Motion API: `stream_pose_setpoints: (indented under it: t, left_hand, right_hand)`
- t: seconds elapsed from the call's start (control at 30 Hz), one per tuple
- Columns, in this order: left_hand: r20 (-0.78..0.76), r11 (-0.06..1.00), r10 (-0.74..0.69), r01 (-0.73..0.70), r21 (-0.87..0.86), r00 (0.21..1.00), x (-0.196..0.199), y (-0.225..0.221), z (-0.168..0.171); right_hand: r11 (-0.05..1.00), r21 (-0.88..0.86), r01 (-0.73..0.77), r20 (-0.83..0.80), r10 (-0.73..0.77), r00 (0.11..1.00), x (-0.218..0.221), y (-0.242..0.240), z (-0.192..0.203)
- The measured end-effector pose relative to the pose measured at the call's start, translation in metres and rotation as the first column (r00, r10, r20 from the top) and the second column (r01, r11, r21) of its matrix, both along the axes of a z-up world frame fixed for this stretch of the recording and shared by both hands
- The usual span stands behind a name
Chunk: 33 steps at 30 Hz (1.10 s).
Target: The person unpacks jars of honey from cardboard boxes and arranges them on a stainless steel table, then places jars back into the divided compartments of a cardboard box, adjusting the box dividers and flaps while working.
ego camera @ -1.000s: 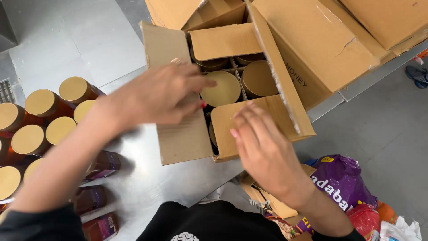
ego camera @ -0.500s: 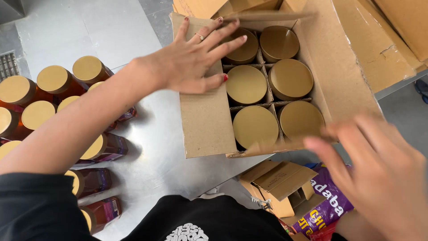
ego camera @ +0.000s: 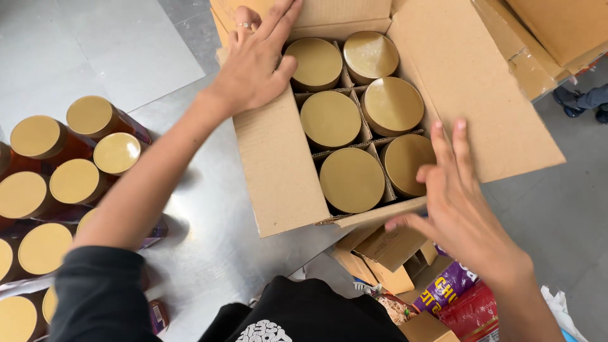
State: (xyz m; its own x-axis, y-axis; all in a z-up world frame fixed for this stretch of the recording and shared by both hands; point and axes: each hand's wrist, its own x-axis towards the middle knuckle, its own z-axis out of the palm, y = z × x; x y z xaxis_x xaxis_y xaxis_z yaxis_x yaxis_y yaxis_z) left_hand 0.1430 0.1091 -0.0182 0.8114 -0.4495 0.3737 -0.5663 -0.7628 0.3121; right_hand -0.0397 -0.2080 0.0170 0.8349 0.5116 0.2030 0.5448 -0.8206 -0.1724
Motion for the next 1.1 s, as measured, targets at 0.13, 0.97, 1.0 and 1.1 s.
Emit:
stream_pose_setpoints:
  t: [0.13,0.97,1.0,1.1]
  left_hand:
    - [-0.008,0.987,0.034,-0.035,-0.158,0.999,-0.005,-0.009,-0.008]
    - [-0.11,0.892,-0.389,0.404,0.202,0.915,-0.051,-0.044,0.024]
    - [-0.136,0.896,-0.368,0.39,0.213,0.92,-0.052,-0.043,0.027]
    - [-0.084,0.904,-0.394,0.403,0.142,0.915,-0.05,-0.041,0.022]
  right_hand:
    - [0.996,-0.093,0.015,0.034,-0.012,0.999,0.012,-0.006,0.003]
    - [0.747,-0.663,0.052,-0.387,-0.402,0.83,0.17,0.05,0.03]
    - [0.751,-0.659,0.03,-0.402,-0.386,0.83,0.176,0.05,0.027]
    - [0.75,-0.66,0.036,-0.286,-0.296,0.911,0.171,0.05,0.025]
